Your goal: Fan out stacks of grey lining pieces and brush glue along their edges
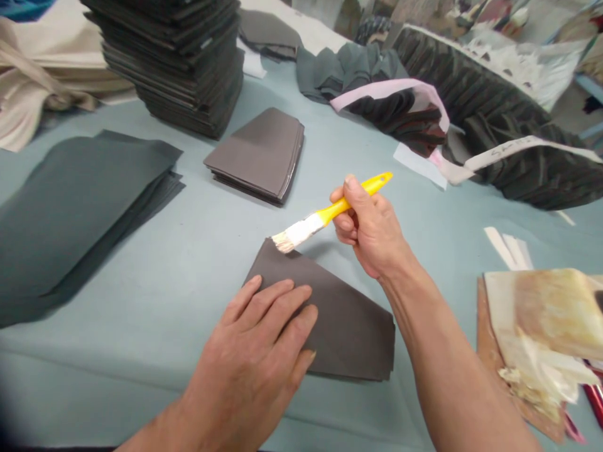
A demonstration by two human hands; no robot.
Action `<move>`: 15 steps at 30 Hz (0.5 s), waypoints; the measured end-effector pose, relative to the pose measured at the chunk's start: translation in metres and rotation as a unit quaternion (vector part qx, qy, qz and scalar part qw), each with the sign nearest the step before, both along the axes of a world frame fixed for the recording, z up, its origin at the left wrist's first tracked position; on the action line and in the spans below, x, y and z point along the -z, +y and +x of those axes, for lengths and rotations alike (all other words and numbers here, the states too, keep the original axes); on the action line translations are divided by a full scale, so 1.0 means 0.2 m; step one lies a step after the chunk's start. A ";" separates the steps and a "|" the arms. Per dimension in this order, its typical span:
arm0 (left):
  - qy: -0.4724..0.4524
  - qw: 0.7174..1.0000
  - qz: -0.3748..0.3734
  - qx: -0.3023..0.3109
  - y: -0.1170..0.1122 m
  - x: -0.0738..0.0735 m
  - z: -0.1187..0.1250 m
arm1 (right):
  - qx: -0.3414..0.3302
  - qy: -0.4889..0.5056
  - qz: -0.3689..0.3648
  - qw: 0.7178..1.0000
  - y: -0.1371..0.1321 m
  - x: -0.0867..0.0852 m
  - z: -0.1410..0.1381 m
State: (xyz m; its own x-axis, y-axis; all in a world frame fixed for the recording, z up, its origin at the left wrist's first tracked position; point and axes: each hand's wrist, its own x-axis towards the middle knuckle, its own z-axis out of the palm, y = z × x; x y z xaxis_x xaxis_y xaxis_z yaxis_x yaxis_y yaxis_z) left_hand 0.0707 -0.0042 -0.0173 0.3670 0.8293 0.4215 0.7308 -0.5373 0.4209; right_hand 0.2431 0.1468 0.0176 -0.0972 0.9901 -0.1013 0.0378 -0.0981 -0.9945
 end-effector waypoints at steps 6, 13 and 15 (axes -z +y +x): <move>0.008 1.000 -0.002 -0.006 0.00 -0.01 0.00 | -0.059 -0.042 0.046 0.996 0.07 -0.01 -0.05; 0.024 1.000 -0.010 -0.004 0.00 -0.02 -0.01 | -0.114 -0.119 0.099 0.981 0.10 -0.04 -0.03; 0.025 1.000 -0.012 -0.003 0.00 -0.03 -0.01 | -0.120 -0.139 0.110 0.977 0.11 -0.06 -0.01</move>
